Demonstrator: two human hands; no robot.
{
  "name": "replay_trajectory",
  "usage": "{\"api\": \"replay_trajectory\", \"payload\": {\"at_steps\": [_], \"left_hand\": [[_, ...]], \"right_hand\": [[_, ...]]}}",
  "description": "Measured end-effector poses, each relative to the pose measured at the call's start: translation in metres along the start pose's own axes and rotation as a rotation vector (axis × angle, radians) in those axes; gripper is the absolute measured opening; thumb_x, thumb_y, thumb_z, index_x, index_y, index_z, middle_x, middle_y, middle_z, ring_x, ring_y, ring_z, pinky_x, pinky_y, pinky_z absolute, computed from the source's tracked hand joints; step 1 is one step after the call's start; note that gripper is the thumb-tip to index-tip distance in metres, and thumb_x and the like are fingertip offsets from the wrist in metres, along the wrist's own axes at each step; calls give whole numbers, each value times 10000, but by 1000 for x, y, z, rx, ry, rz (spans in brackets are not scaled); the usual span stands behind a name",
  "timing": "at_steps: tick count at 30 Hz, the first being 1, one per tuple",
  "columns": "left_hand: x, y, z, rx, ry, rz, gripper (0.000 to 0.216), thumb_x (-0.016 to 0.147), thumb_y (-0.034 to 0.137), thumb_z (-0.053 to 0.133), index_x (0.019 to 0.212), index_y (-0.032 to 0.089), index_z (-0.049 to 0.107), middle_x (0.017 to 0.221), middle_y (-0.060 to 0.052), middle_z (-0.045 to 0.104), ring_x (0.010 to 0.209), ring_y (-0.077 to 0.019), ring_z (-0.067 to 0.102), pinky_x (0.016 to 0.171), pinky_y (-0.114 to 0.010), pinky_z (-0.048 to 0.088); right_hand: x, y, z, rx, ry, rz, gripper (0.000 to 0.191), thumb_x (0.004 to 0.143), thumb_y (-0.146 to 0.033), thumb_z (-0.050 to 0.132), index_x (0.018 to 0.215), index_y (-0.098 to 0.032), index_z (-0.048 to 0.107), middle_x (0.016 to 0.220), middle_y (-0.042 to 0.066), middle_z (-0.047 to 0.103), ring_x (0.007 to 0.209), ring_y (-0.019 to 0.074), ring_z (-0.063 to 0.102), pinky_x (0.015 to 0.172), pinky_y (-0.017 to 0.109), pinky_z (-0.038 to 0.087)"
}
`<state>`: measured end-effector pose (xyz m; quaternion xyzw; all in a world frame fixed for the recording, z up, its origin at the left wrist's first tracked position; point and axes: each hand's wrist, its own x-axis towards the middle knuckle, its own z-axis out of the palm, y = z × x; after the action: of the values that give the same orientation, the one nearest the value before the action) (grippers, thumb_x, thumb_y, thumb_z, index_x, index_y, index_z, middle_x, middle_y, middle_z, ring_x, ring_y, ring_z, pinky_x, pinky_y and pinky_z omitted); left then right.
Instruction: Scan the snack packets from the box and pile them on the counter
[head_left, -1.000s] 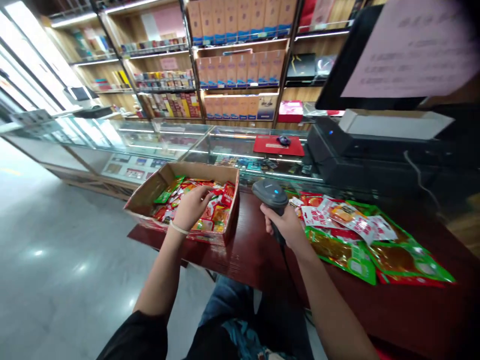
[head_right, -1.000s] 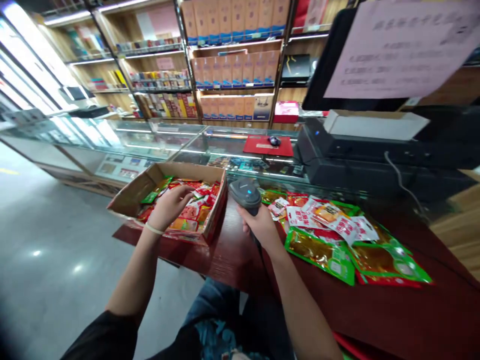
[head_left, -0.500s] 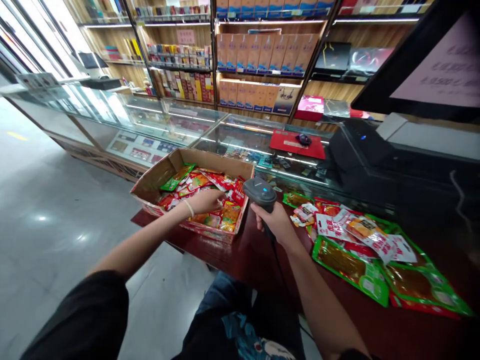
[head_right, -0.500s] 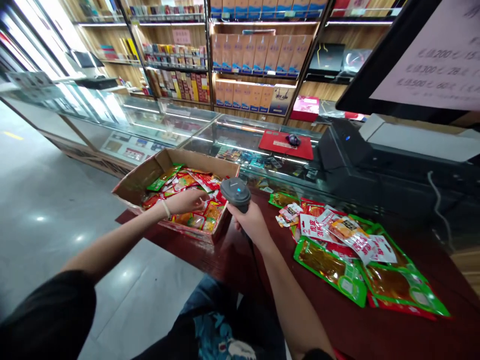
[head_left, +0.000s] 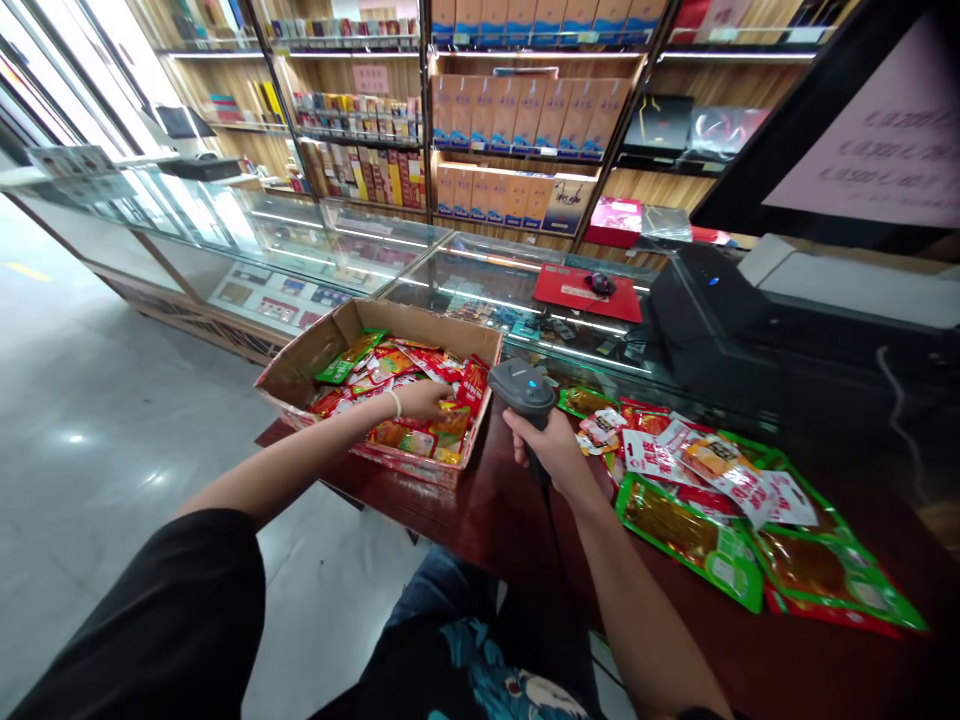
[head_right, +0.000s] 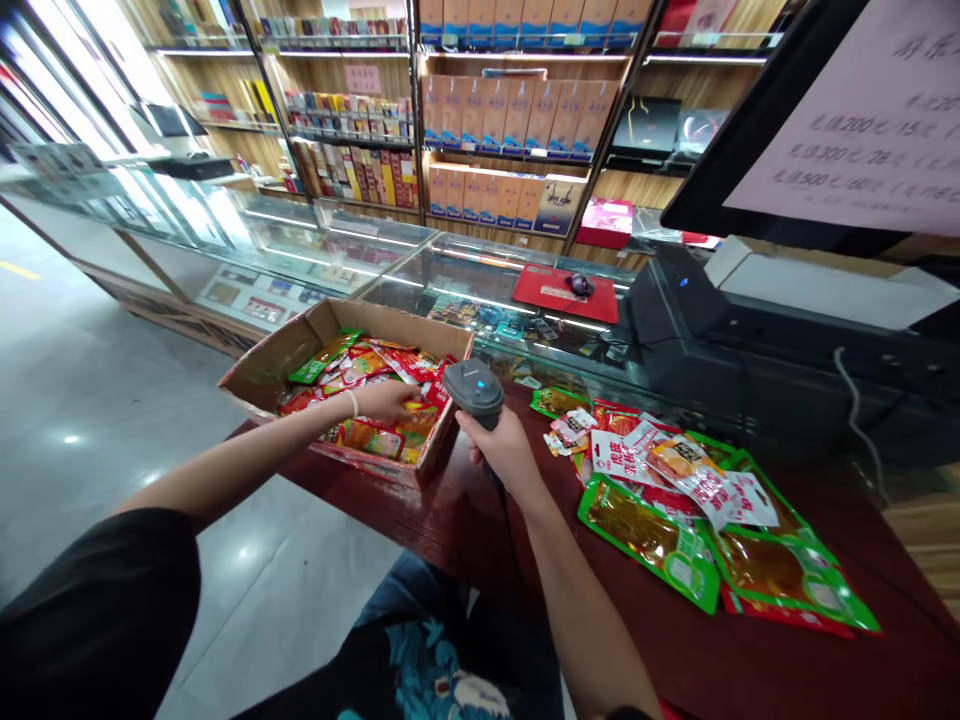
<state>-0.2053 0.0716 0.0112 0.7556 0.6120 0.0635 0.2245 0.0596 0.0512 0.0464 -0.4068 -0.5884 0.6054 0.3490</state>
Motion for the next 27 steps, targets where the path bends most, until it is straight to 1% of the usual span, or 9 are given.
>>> {"api": "replay_trajectory", "payload": {"at_steps": [3, 5, 7, 10, 14, 19, 22, 24, 27], "left_hand": [[-13, 0, -25, -293, 230, -144, 243, 664, 336, 760, 775, 188, 603, 690, 4, 620, 658, -185, 612, 612, -276, 484], [-23, 4, -37, -612, 395, -204, 339, 656, 360, 786, 874, 178, 601, 765, -1, 643, 663, -169, 623, 586, -270, 512], [-34, 11, -43, -916, 482, -204, 433, 652, 374, 807, 974, 167, 603, 858, -18, 670, 703, -159, 643, 599, -269, 547], [-44, 22, -47, -1158, 484, -192, 443, 640, 359, 835, 964, 131, 636, 865, -38, 692, 723, -149, 659, 638, -260, 576], [-49, 31, -48, -1297, 512, -184, 385, 633, 292, 856, 916, 110, 670, 846, -58, 715, 711, -152, 676, 657, -263, 596], [-48, 42, -43, -1497, 530, -151, 254, 735, 198, 768, 952, 107, 673, 925, -84, 730, 756, -149, 698, 704, -263, 611], [-43, 49, -37, -1581, 544, -103, 271, 733, 137, 755, 987, 115, 662, 960, -77, 730, 789, -137, 703, 745, -245, 606], [-38, 54, -32, -1597, 593, -82, 303, 714, 124, 775, 992, 128, 655, 941, -57, 730, 767, -123, 700, 715, -215, 598], [-32, 62, -28, -1616, 671, -86, 279, 696, 146, 806, 930, 124, 655, 859, -38, 727, 666, -98, 673, 611, -169, 564]], "right_hand": [[-2, 2, -5, 1, 1, -4, 370, 760, -519, 728, 732, -198, 547, 490, -52, 522, 357, 110, 498, 340, 217, 392], [-2, 3, -7, 3, 7, 1, 374, 757, -521, 731, 733, -196, 547, 482, -51, 527, 353, 112, 499, 339, 218, 395], [-3, 4, -10, 2, 4, 2, 374, 757, -523, 730, 736, -194, 553, 473, -50, 531, 354, 116, 504, 341, 219, 401], [-5, 4, -12, -3, -8, -19, 374, 759, -529, 722, 734, -191, 563, 455, -51, 526, 353, 121, 506, 336, 219, 399], [-8, 1, -13, 3, 14, -28, 385, 745, -534, 725, 697, -191, 558, 459, -50, 524, 343, 113, 495, 337, 217, 396], [-11, -2, -16, 36, 58, -27, 419, 720, -548, 745, 639, -194, 536, 461, -42, 523, 341, 112, 500, 339, 217, 394], [-13, 0, -22, 23, 65, -33, 442, 736, -560, 730, 595, -193, 527, 433, -29, 515, 341, 116, 498, 349, 221, 402], [-15, 3, -28, 23, 86, -32, 431, 729, -552, 744, 610, -191, 541, 431, -29, 516, 339, 119, 497, 346, 221, 399], [-17, 9, -38, 45, 127, -32, 411, 717, -548, 763, 680, -187, 571, 460, -37, 527, 349, 125, 506, 337, 220, 398]]}}
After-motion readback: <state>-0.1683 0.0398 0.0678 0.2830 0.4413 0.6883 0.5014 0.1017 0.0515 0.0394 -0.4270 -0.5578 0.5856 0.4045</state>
